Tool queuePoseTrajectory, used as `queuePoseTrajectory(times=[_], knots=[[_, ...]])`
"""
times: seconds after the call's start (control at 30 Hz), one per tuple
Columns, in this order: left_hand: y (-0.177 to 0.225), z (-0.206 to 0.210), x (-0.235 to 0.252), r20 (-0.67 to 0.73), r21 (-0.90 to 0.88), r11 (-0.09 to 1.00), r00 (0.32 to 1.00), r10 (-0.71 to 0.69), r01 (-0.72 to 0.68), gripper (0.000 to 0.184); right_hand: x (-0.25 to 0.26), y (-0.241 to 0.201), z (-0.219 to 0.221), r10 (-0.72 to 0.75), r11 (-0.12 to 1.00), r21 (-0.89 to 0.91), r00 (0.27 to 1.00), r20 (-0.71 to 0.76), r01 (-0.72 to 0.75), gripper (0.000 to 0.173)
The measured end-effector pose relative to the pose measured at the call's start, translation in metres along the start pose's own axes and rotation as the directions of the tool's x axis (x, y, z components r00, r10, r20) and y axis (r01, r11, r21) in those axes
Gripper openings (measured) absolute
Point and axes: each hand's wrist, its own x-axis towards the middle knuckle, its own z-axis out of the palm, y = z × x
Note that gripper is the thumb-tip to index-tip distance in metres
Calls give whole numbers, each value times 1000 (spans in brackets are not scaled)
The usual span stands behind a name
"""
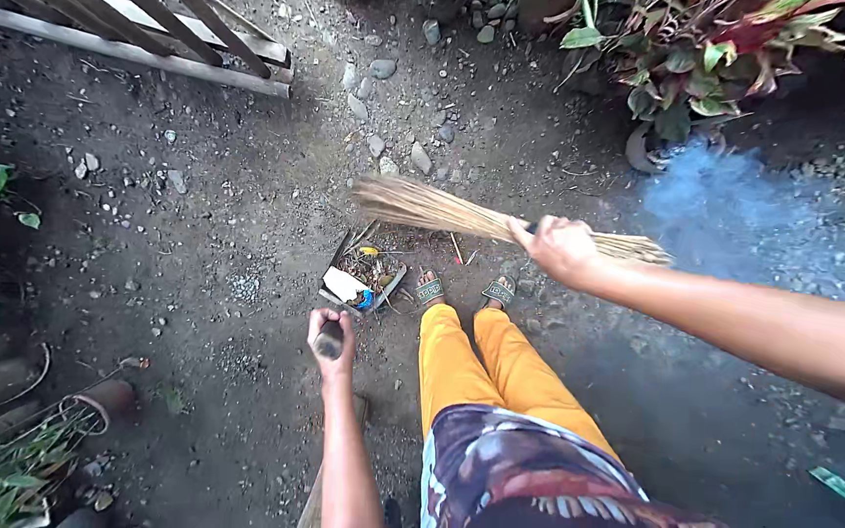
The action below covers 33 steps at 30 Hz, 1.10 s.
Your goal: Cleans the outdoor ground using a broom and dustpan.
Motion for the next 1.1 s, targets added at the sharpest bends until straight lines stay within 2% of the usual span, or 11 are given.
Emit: queuePoseTrajectory(times=[0.1,0.2,0.33,0.53,0.63,0.73,0.8,0.87,0.93,1.0,1.1], knots=[[-1,16,1,-2,19,999,999,-40,40,12,39,-38,13,49,997,-67,998,36,-46,71],[4,15,6,12,31,995,996,-94,93,12,22,-51,22,18,999,-43,983,182,-10,76],[-6,3,14,5,0,991,991,-134,134,16,-36,-16,9,-96,995,41,920,380,87,92],[-30,-43,11,38,-147,978,989,-143,148,19,-111,60,46,-25,957,268,888,459,-112,99],[-38,-81,-2,-44,-255,964,995,-85,72,14,-126,90,69,-28,790,562,901,434,-246,99],[-37,-121,-18,-228,-351,935,973,-42,-42,19,-142,97,70,-33,430,813,894,448,-392,73],[-19,-146,-27,-350,-392,914,936,-39,-108,21,-142,104,67,-84,248,859,873,480,-449,58],[7,-169,-38,-448,-418,893,893,-45,-165,21,-140,117,76,-176,203,855,841,512,-478,50],[35,-190,-50,-534,-410,891,843,-64,-193,18,-137,127,87,-307,217,830,771,558,-514,38],[60,-212,-67,-588,-411,895,800,-116,-173,16,-130,129,99,-480,232,781,630,610,-579,19],[77,-247,-98,-631,-446,877,757,-169,-176,20,-103,114,128,-720,231,735,397,570,-637,41]])
